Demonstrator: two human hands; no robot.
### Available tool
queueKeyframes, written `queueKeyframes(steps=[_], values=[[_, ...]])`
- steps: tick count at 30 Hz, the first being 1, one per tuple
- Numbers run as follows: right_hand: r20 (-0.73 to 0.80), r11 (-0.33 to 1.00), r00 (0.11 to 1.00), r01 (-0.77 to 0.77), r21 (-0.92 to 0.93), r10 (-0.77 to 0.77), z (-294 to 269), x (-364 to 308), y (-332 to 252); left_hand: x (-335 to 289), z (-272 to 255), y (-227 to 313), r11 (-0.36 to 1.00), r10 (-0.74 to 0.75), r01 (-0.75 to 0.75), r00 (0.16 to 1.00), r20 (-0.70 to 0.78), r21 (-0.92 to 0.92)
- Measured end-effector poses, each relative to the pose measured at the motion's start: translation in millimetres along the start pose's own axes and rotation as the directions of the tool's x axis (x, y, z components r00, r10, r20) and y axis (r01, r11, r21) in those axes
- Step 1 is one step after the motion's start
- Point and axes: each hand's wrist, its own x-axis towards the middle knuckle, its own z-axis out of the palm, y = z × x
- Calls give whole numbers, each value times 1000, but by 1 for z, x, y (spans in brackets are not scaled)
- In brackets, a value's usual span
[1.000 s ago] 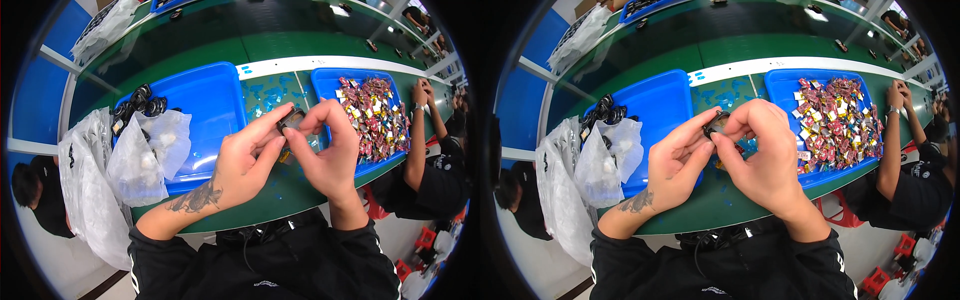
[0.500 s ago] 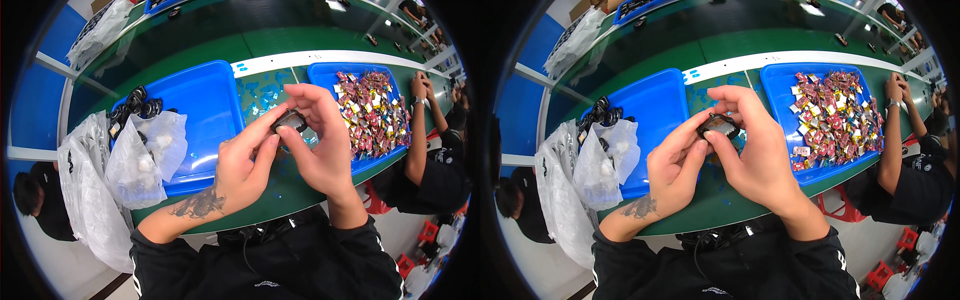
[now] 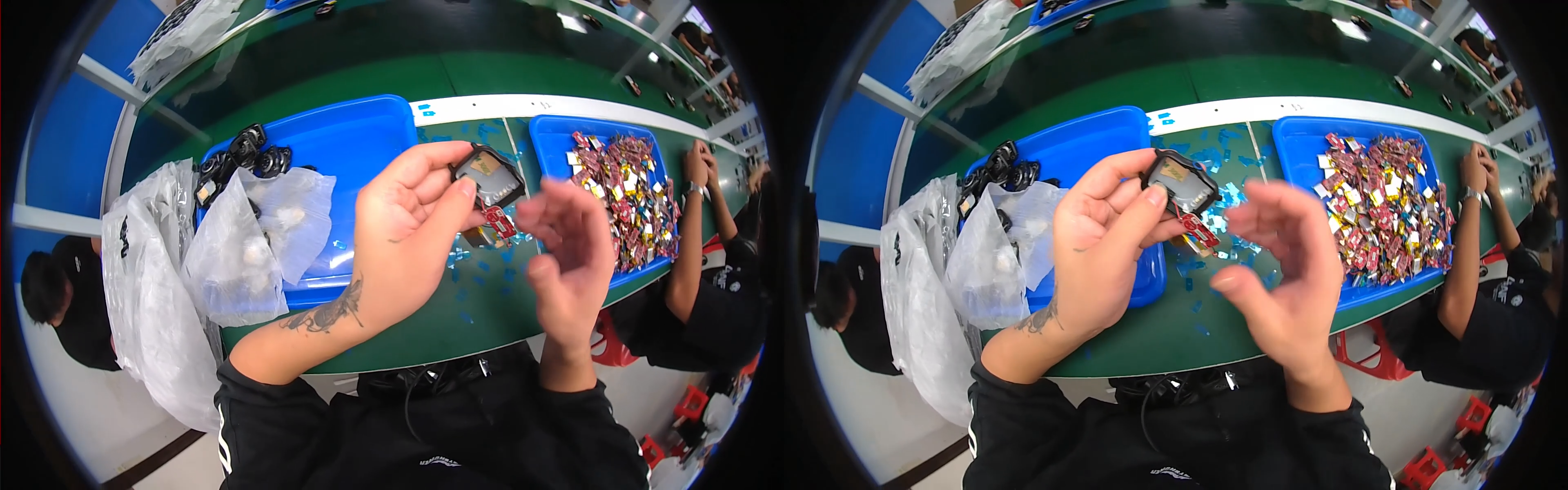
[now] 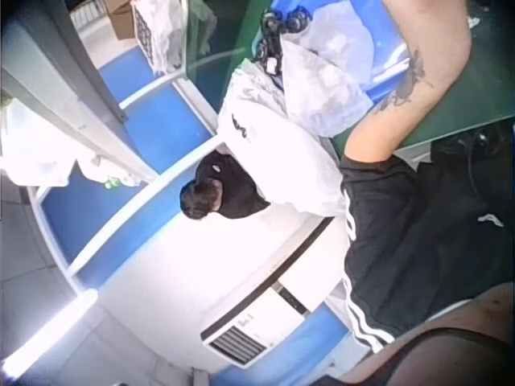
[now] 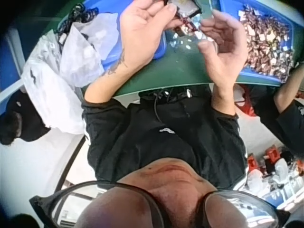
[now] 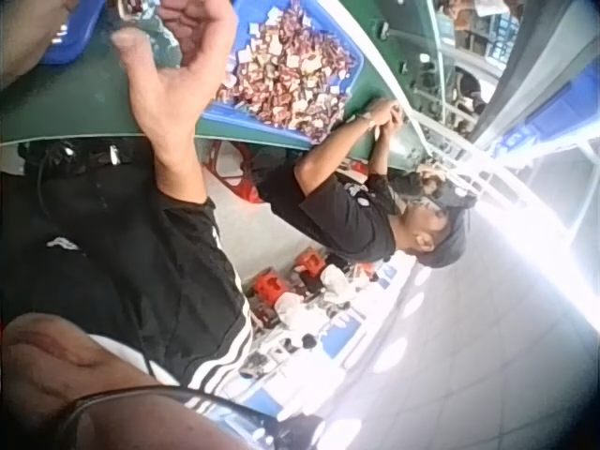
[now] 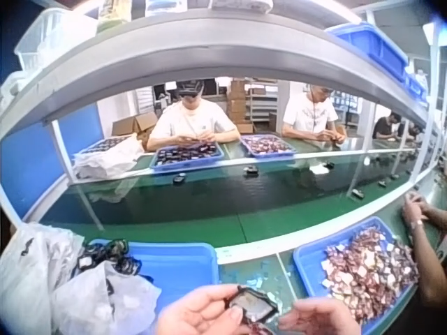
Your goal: Assembling small electronic speaker/driver components by fitting parts together at a factory workbench.
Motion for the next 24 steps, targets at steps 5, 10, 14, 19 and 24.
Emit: queueKeyframes(steps=[5,10,14,19,24], values=[[-111,986,988,-123,-114,110,14,-9,0,-2,-3,1,999,23,-24,999,36,25],[-2,906,991,121,-406,-133,6,4,2,-4,-3,-3,980,134,-147,986,99,137],[-66,983,998,-19,-181,7,8,13,-9,-5,-7,0,965,101,-141,978,183,221],[-28,974,977,-206,97,210,-3,19,-20,2,-12,8,770,216,-448,852,476,453],[103,940,961,-272,204,256,-16,20,-16,0,-13,7,649,214,-474,864,456,595]])
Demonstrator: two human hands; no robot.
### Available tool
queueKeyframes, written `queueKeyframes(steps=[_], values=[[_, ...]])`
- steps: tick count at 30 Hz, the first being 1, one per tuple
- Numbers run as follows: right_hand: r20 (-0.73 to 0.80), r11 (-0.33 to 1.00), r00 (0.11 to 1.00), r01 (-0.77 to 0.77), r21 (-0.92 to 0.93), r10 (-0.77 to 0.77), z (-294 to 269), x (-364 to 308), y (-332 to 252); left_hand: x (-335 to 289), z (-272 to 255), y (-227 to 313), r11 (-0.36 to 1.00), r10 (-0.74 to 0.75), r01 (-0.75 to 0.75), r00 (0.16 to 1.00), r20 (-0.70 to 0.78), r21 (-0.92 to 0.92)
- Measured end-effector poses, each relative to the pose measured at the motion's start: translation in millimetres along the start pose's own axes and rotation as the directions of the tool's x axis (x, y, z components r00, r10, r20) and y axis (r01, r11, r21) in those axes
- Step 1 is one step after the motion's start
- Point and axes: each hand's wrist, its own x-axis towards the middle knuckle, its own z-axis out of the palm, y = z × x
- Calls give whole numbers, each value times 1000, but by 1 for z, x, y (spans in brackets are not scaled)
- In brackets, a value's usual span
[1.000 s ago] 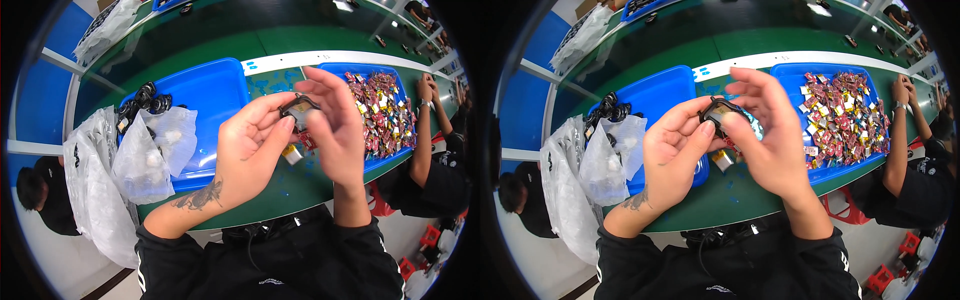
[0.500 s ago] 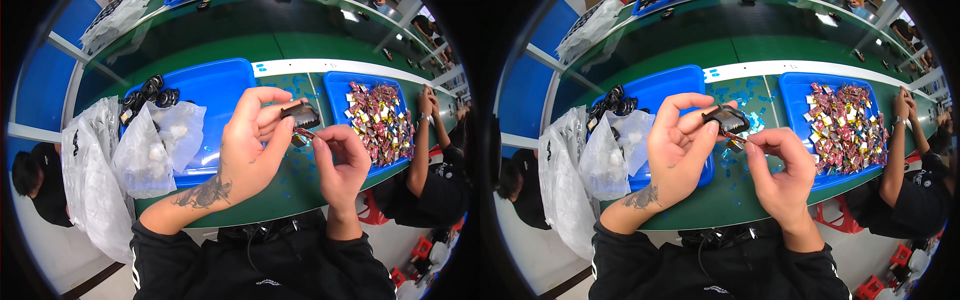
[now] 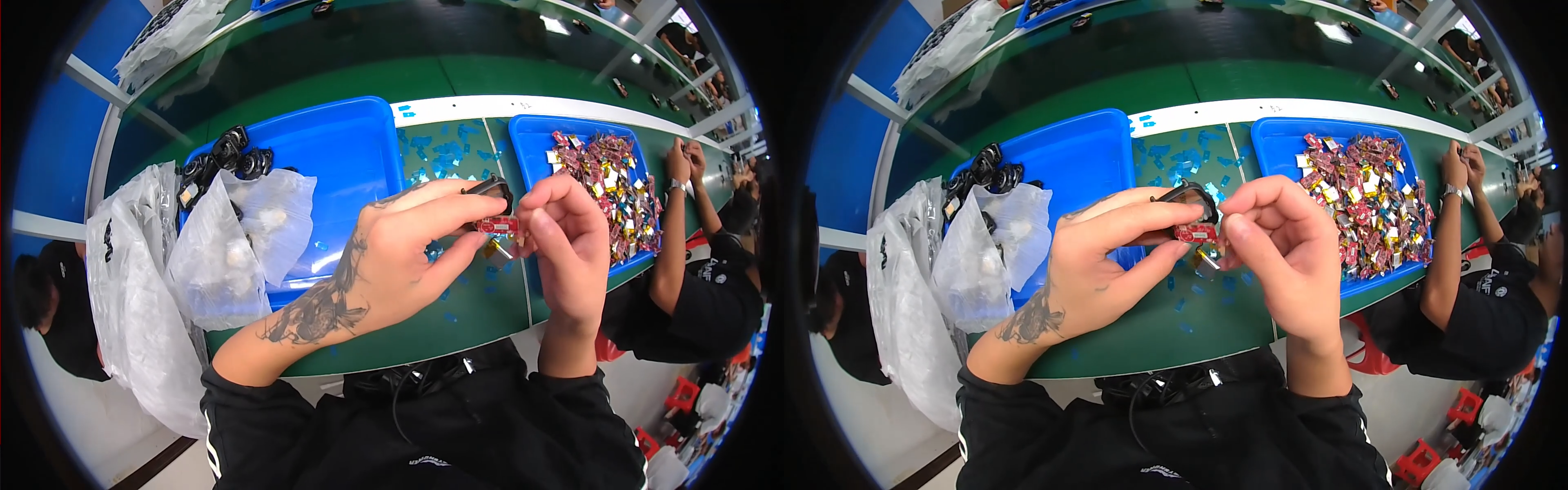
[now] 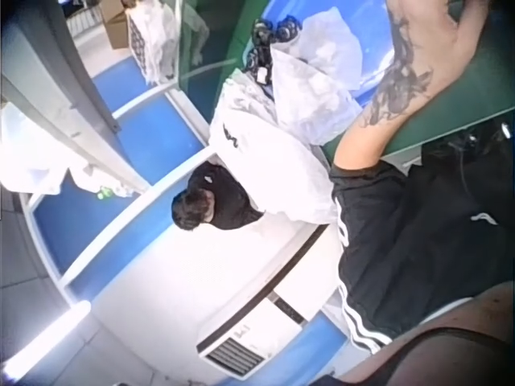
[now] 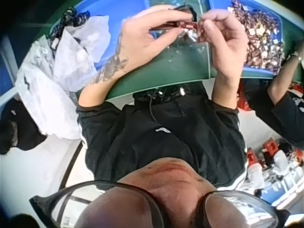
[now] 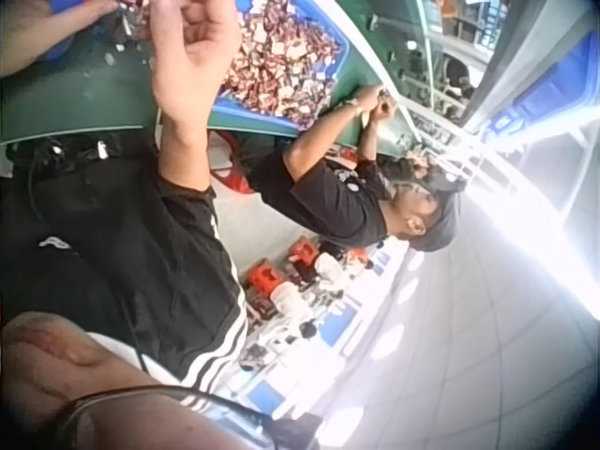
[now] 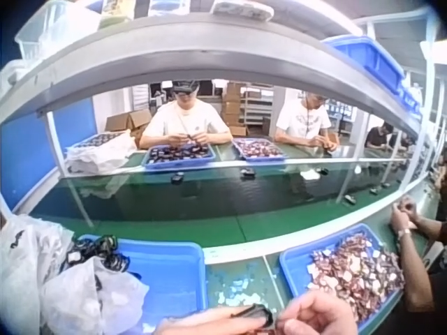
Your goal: Assembling small electronic speaker/driver components by fitting parts together at a factory workbench.
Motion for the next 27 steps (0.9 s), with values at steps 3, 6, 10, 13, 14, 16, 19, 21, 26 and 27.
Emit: queueKeyframes(steps=[3,6,10,13,14,16,19,21,26,27], values=[[51,999,999,0,50,-3,-1,-2,1,-1,1,1,972,-142,140,990,2,-191],[-2,992,996,89,-92,-90,0,-3,3,0,-2,1,903,-230,230,972,44,-363],[245,693,893,448,-565,-377,-8,6,-1,0,-4,-1,855,-283,340,939,196,-393],[279,665,888,459,-589,-367,-10,4,-2,0,-2,-3,813,-297,374,926,234,-446],[239,675,895,441,-592,-376,-10,4,-1,0,-3,-4,784,-303,391,919,253,-482],[198,685,901,424,-592,-387,-8,3,2,0,-1,-1,809,-292,355,934,203,-468],[93,749,909,390,-536,-406,-1,-2,5,-1,0,1,866,-250,288,957,145,-409],[74,828,955,287,-481,-288,0,-5,5,-1,0,1,894,-220,258,965,143,-365],[-36,914,983,152,-375,-178,6,-4,8,-1,2,-2,908,-210,234,972,106,-347],[-48,921,985,135,-365,-164,4,-4,9,-2,2,-2,908,-212,237,971,107,-347]])
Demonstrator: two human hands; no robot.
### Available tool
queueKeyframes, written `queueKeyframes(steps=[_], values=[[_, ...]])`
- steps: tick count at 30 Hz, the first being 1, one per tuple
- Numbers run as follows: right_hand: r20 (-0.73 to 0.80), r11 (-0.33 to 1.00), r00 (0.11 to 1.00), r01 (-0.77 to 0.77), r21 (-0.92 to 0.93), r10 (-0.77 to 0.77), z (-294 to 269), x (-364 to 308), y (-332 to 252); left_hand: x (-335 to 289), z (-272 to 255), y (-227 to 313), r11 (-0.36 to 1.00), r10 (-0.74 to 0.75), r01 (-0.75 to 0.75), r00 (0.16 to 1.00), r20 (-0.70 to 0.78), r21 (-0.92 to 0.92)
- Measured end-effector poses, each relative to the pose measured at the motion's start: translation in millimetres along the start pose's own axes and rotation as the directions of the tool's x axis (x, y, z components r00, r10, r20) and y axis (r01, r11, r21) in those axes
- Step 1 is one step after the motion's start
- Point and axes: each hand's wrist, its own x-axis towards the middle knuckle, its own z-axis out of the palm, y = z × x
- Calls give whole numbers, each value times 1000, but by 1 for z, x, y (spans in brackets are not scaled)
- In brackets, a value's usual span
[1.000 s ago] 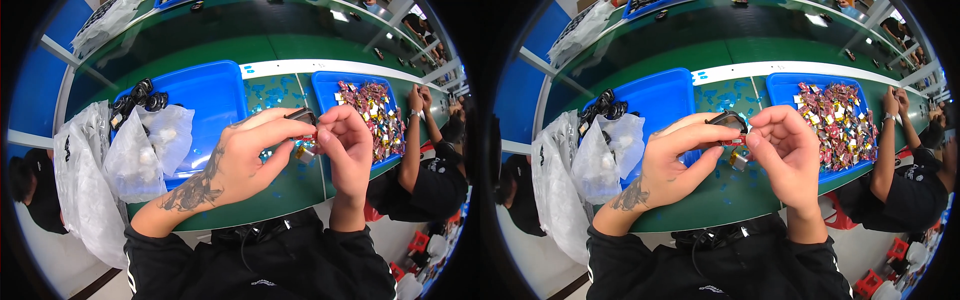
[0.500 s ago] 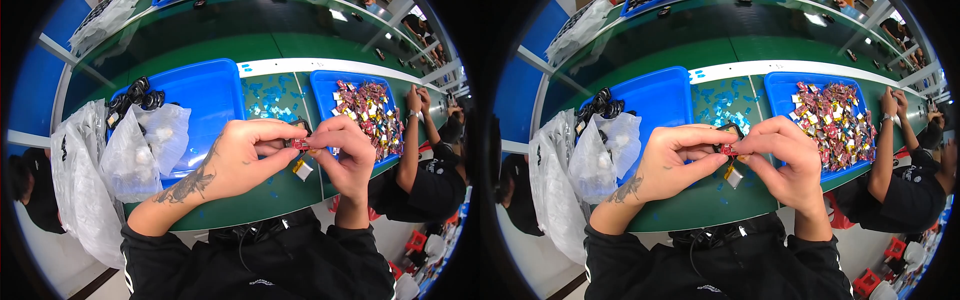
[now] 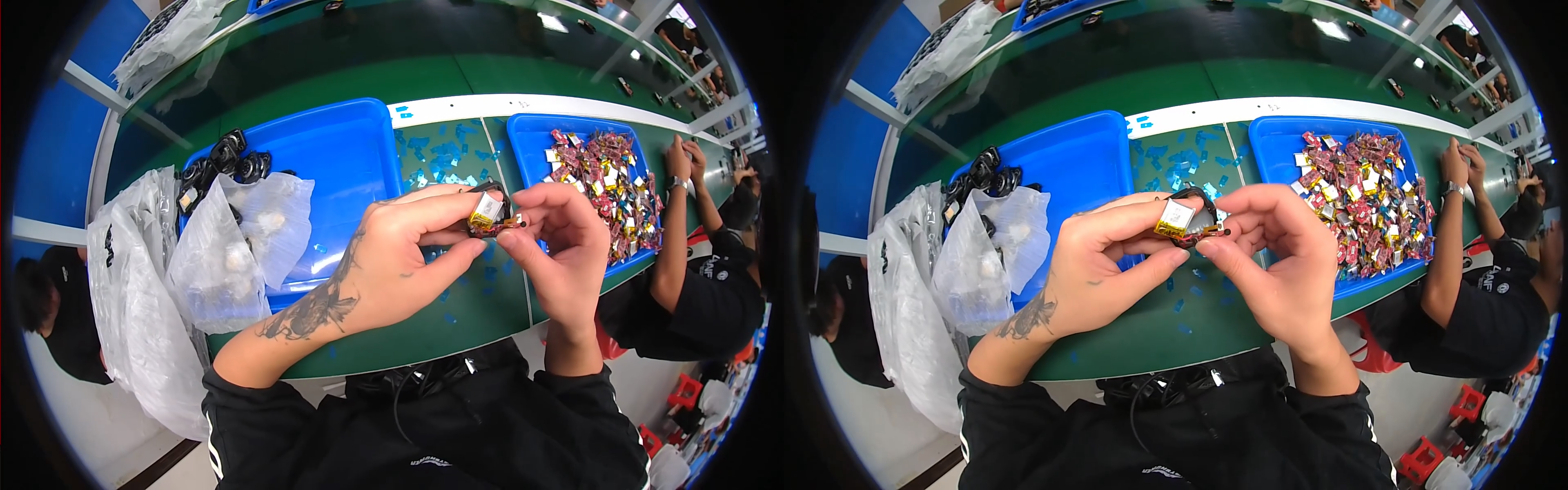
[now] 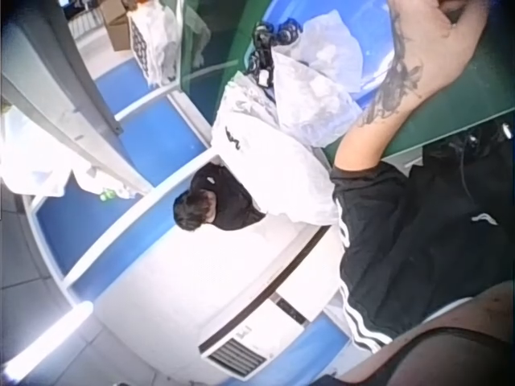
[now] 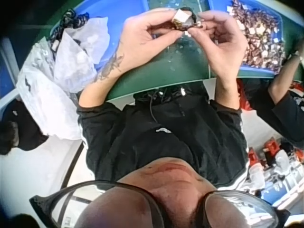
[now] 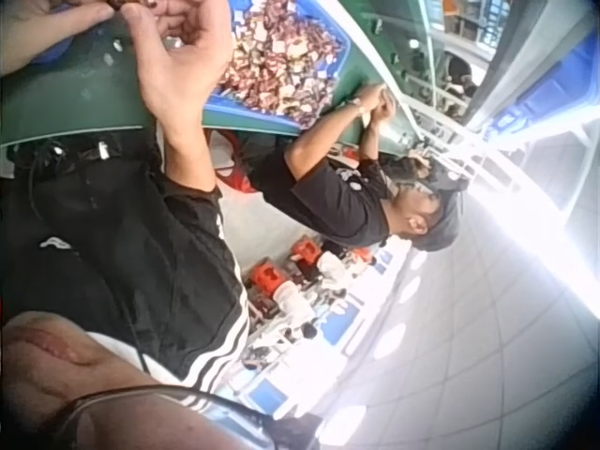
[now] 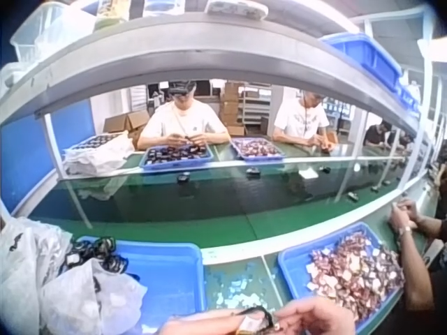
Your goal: Assembling small electronic speaker/driver components by fitting parts together at a factory workbench.
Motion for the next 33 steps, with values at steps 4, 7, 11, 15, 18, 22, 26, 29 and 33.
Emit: queueKeyframes(steps=[4,7,11,15,18,22,26,29,33], values=[[-13,998,998,-65,-26,65,-2,3,-2,3,2,-1,999,-9,9,1000,7,-47],[-12,995,998,-67,-73,66,0,4,-4,1,2,-2,992,-30,29,1000,0,-125],[-2,986,1000,-17,-165,17,2,5,-2,2,6,3,968,-158,146,986,-47,-204],[7,974,996,84,-212,-84,7,4,12,2,9,-2,931,-202,161,974,-98,-327],[11,991,992,-129,47,128,14,2,12,2,11,-3,920,-218,160,967,-130,-358],[43,961,989,-144,236,138,15,2,14,4,10,-7,898,-253,192,962,-107,-397],[44,972,990,-141,188,135,19,6,14,4,8,-10,842,-288,206,953,-93,-499],[83,968,985,-165,190,152,26,14,11,2,-3,-10,813,-305,201,947,-105,-546],[144,989,981,-141,50,132,15,51,8,6,-27,0,982,-86,115,979,-186,149]])
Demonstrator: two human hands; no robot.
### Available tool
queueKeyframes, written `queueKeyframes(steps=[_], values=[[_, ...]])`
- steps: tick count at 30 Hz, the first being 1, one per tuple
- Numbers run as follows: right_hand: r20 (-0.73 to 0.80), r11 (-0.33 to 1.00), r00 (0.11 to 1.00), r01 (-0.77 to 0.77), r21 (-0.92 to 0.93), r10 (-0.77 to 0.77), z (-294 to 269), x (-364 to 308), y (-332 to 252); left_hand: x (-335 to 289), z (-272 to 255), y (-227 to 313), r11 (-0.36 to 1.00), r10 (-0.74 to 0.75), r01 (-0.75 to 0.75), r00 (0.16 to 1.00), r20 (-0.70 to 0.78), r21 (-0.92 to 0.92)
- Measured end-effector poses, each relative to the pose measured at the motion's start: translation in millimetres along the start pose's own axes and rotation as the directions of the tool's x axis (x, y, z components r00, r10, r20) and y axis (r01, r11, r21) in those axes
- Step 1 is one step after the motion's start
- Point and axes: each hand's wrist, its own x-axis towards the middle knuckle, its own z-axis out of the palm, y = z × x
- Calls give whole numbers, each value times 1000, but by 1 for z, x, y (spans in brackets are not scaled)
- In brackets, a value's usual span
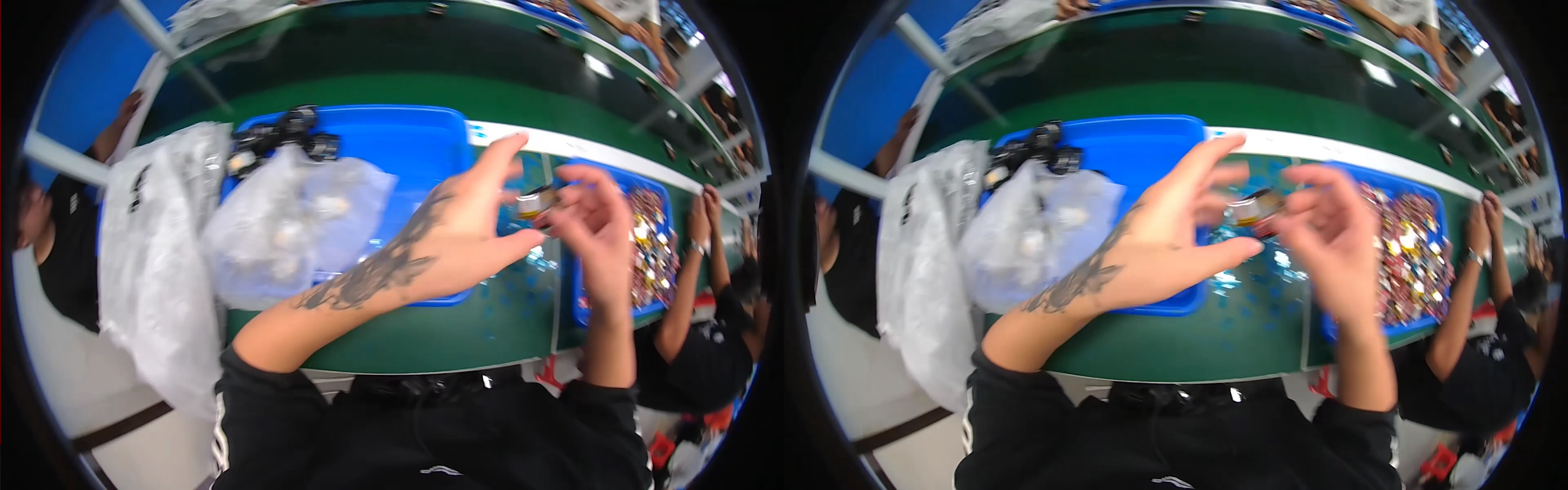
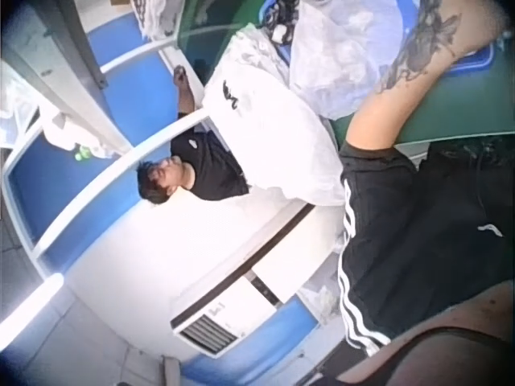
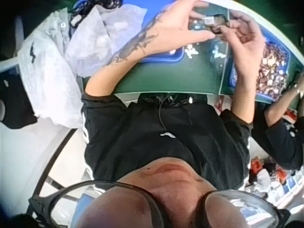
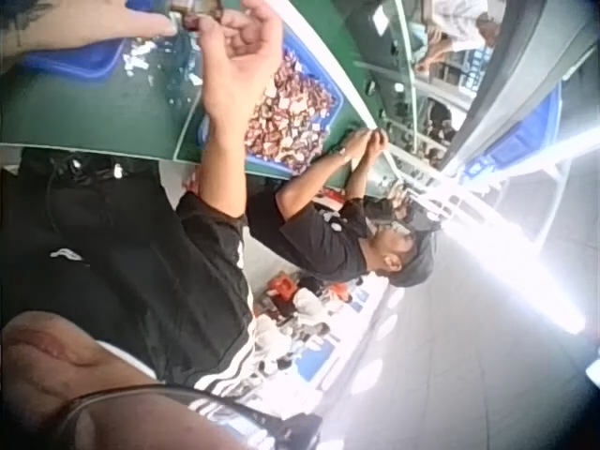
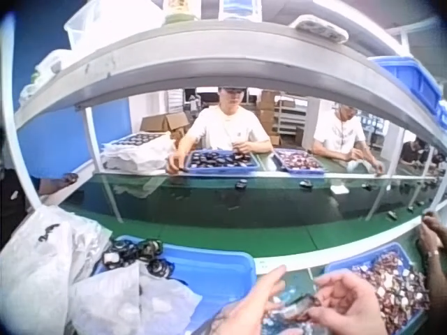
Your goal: Assembling small electronic speaker/driver components by fitting parts together at a factory workbench.
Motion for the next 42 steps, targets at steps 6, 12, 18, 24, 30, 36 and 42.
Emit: queueKeyframes(steps=[6,12,18,24,30,36,42], values=[[0,931,968,-243,-274,253,-29,150,30,29,-116,-9,182,119,275,947,-299,944],[-111,851,944,-329,-410,311,-28,199,78,15,-154,-46,94,-386,554,786,-483,827],[-84,838,980,-198,-508,181,-57,187,65,13,-136,-17,198,-360,422,871,-335,885],[258,750,955,276,-601,-145,-25,126,13,-13,-86,-37,293,-138,159,983,-123,943],[644,649,730,608,-457,-230,69,105,-3,-90,-57,-33,242,-79,-67,993,88,968],[623,614,715,656,-440,-318,150,110,21,-125,-79,-13,247,-98,118,990,-97,962],[672,553,706,659,-510,-222,179,104,29,-141,-91,-22,345,44,94,992,-116,934]])
